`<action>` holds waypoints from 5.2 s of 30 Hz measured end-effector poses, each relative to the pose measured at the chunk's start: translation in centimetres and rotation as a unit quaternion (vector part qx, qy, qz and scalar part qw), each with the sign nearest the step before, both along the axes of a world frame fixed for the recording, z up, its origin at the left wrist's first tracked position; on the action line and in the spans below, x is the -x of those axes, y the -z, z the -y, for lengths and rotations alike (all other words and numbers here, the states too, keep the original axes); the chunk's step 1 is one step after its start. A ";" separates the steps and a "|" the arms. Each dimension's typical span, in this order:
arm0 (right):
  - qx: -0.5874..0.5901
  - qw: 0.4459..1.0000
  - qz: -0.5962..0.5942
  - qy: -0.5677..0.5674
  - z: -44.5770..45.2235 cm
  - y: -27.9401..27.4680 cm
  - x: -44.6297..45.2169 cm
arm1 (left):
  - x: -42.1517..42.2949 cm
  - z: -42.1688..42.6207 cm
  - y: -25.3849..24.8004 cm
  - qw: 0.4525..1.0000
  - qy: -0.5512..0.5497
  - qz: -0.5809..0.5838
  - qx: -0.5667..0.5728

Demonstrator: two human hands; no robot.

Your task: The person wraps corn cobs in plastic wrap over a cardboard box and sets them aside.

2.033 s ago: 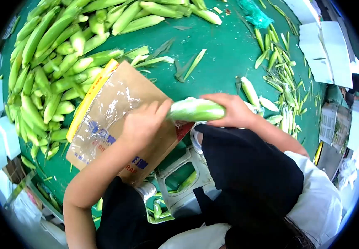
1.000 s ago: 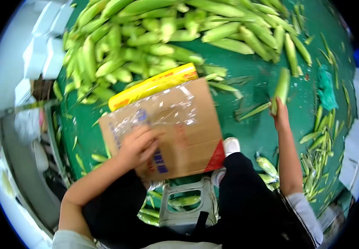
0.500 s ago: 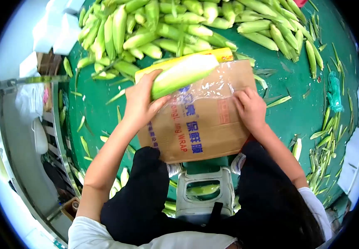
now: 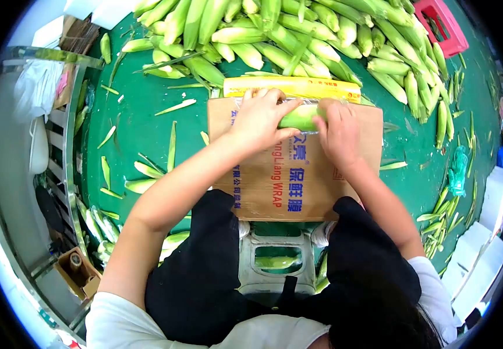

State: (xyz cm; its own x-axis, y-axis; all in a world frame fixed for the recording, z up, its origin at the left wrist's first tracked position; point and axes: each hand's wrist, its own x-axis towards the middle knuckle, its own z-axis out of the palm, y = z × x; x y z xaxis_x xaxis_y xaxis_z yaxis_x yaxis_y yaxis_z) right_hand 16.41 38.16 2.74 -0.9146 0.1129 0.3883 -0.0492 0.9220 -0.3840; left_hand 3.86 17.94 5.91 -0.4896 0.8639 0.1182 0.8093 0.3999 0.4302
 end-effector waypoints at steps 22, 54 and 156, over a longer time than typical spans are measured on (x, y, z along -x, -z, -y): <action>-0.014 0.977 0.131 -0.167 0.9 -3.4 -5.7 | -1.7 2.9 3.4 0.971 0.132 0.185 -0.079; 0.366 0.281 0.613 -0.641 7.0 -6.2 -8.9 | -2.3 -8.3 5.3 0.922 0.381 -0.063 0.039; -0.050 0.989 0.127 -0.060 -4.9 -2.5 4.9 | 14.3 -7.4 1.6 0.931 -0.095 0.350 -0.047</action>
